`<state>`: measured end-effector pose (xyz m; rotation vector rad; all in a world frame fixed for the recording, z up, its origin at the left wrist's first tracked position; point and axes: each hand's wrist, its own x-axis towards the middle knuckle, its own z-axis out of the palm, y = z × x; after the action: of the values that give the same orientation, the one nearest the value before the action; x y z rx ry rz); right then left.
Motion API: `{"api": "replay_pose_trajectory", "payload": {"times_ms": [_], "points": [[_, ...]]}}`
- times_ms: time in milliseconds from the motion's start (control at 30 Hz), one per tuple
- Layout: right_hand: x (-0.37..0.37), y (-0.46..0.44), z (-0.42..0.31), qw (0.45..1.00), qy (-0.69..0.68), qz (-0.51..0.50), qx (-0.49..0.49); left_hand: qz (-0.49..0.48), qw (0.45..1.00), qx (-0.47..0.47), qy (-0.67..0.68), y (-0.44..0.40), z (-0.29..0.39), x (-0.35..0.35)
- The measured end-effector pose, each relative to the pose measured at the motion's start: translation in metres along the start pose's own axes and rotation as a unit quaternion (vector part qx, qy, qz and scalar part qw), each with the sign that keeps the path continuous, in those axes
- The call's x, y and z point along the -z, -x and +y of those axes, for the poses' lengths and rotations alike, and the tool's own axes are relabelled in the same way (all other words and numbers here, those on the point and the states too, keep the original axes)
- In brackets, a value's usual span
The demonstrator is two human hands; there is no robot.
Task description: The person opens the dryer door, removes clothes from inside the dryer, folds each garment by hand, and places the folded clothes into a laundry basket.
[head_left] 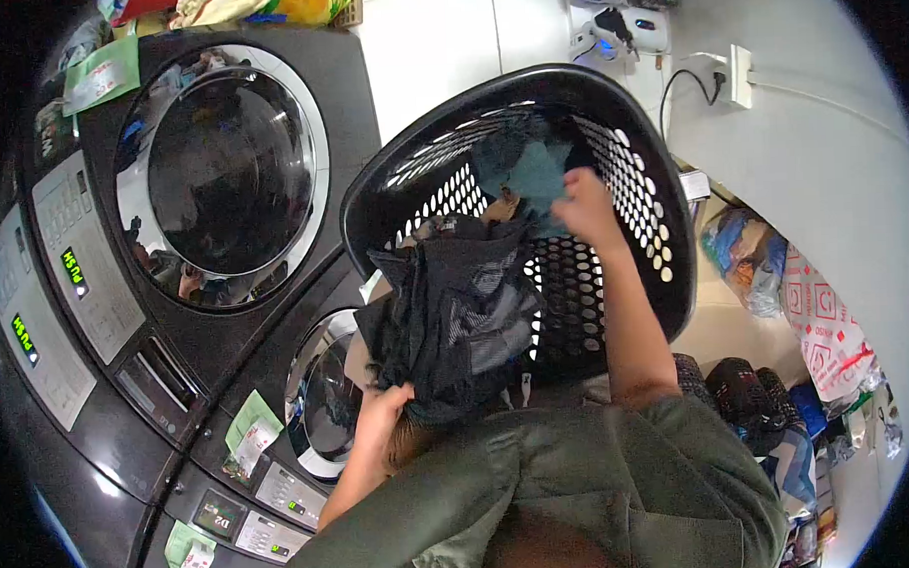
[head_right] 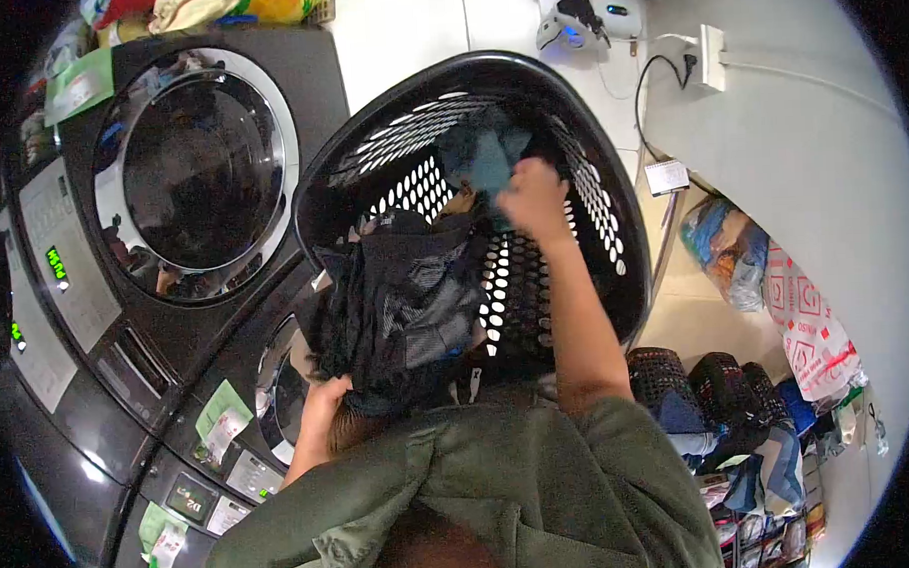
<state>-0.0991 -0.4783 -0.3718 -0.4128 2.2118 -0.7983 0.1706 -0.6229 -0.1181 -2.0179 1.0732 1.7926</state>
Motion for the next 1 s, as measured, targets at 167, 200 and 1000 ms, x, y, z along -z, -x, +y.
{"api": "replay_pose_trajectory", "payload": {"times_ms": [167,200,1000], "points": [[0.111,0.107,-0.141,0.825,-0.193,-0.419,0.326,-0.042,0.998,-0.035,0.037,-0.025,-0.026,0.035],[0.113,0.12,-0.156,0.792,-0.262,-0.429,0.347,-0.067,0.996,-0.047,0.033,-0.049,-0.063,0.064],[0.031,0.07,-0.133,0.533,-0.713,-0.44,-0.118,0.112,0.976,-0.185,-0.027,0.03,-0.004,0.006]]}}
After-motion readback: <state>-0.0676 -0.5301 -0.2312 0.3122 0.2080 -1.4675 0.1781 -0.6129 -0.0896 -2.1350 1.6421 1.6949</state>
